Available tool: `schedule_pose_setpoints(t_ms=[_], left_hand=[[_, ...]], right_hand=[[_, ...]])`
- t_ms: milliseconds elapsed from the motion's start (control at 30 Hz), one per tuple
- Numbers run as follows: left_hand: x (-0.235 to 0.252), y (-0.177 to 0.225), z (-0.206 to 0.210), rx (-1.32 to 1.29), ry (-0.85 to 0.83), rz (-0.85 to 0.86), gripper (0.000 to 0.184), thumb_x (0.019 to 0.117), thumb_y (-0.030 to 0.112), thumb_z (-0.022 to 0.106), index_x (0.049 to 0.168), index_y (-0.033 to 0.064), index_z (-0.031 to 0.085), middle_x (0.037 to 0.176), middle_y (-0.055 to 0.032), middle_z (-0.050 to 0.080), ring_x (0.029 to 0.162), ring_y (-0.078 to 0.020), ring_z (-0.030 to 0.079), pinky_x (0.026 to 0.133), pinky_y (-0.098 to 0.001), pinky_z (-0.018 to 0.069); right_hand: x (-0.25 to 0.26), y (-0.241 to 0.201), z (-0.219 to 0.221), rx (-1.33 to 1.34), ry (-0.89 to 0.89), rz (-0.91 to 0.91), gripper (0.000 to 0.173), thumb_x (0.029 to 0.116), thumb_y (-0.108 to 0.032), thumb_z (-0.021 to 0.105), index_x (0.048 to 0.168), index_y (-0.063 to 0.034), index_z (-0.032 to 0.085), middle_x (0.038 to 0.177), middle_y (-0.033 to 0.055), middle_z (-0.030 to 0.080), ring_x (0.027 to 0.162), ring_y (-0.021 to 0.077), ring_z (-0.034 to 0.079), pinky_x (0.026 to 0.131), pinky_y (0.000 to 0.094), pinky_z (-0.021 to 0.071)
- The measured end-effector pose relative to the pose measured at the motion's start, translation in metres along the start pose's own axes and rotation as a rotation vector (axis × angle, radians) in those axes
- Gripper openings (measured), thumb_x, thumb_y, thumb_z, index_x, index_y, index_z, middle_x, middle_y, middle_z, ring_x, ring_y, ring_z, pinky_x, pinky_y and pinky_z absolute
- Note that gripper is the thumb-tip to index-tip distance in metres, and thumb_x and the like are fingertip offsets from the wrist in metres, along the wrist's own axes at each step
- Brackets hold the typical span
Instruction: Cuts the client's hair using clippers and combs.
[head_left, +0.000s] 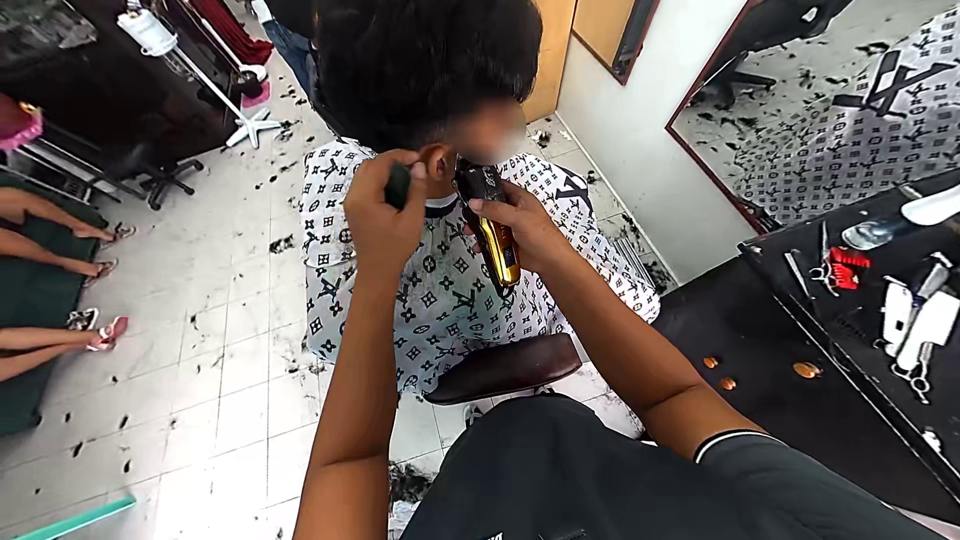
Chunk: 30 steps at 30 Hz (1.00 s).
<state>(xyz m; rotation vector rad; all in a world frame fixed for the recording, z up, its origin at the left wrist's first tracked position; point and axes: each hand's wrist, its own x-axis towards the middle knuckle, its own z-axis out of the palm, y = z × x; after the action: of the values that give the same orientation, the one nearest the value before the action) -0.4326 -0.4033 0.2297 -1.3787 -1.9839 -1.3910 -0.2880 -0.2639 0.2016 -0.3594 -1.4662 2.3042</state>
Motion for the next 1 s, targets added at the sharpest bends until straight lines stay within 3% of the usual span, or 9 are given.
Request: schedule_pose_setpoints(t_ms=[100, 200, 300, 500, 1000], left_hand=[[0.008, -0.003, 0.024, 0.112, 0.081, 0.105, 0.025, 0.096, 0.026, 0.071, 0.11, 0.0052, 0.076, 0.093, -0.0137, 0.065, 0.085, -0.0192, 0.061, 0.077, -0.0296, 0.0493], [0.009, -0.007, 0.036, 0.111, 0.137, 0.11, 0.021, 0.0954, 0.023, 0.073, 0.107, 0.0069, 0.078, 0.09, -0.0101, 0.062, 0.084, -0.0147, 0.059, 0.076, -0.0234, 0.0473], [0.009, -0.015, 0.039, 0.073, 0.16, 0.112, 0.017, 0.0957, 0.019, 0.072, 0.106, 0.0067, 0.079, 0.09, -0.009, 0.061, 0.084, -0.013, 0.058, 0.076, -0.0218, 0.0467], [0.007, -0.028, 0.038, 0.031, 0.185, 0.071, 0.016, 0.0968, 0.017, 0.071, 0.106, 0.0061, 0.078, 0.104, -0.0108, 0.063, 0.101, -0.0144, 0.059, 0.089, -0.0228, 0.0468], [0.006, -0.032, 0.038, 0.007, 0.171, 0.035, 0.016, 0.0974, 0.018, 0.071, 0.107, 0.0069, 0.078, 0.107, -0.0112, 0.065, 0.103, -0.015, 0.06, 0.09, -0.0243, 0.0476]], right_hand=[[0.002, -0.001, 0.002, 0.027, -0.021, -0.026, 0.038, 0.0988, -0.02, 0.059, 0.132, -0.0055, 0.049, 0.1, 0.0112, 0.067, 0.08, 0.0224, 0.072, 0.065, 0.0386, 0.0636], [0.004, -0.004, 0.004, 0.036, -0.036, -0.055, 0.035, 0.0992, -0.019, 0.055, 0.13, -0.0047, 0.048, 0.1, 0.0116, 0.066, 0.08, 0.0227, 0.071, 0.067, 0.0391, 0.0635], [0.006, -0.007, 0.005, 0.057, -0.059, -0.079, 0.037, 0.0981, -0.015, 0.061, 0.13, -0.003, 0.049, 0.103, 0.0136, 0.066, 0.084, 0.0249, 0.072, 0.069, 0.0417, 0.0642], [0.012, -0.006, 0.015, 0.073, -0.051, -0.065, 0.037, 0.0982, -0.013, 0.065, 0.129, -0.0014, 0.05, 0.105, 0.0152, 0.066, 0.086, 0.0259, 0.072, 0.072, 0.0428, 0.0643], [0.016, -0.004, 0.018, 0.109, -0.033, -0.064, 0.035, 0.0979, -0.013, 0.065, 0.127, -0.0007, 0.05, 0.102, 0.0154, 0.067, 0.084, 0.0265, 0.072, 0.07, 0.0429, 0.0644]])
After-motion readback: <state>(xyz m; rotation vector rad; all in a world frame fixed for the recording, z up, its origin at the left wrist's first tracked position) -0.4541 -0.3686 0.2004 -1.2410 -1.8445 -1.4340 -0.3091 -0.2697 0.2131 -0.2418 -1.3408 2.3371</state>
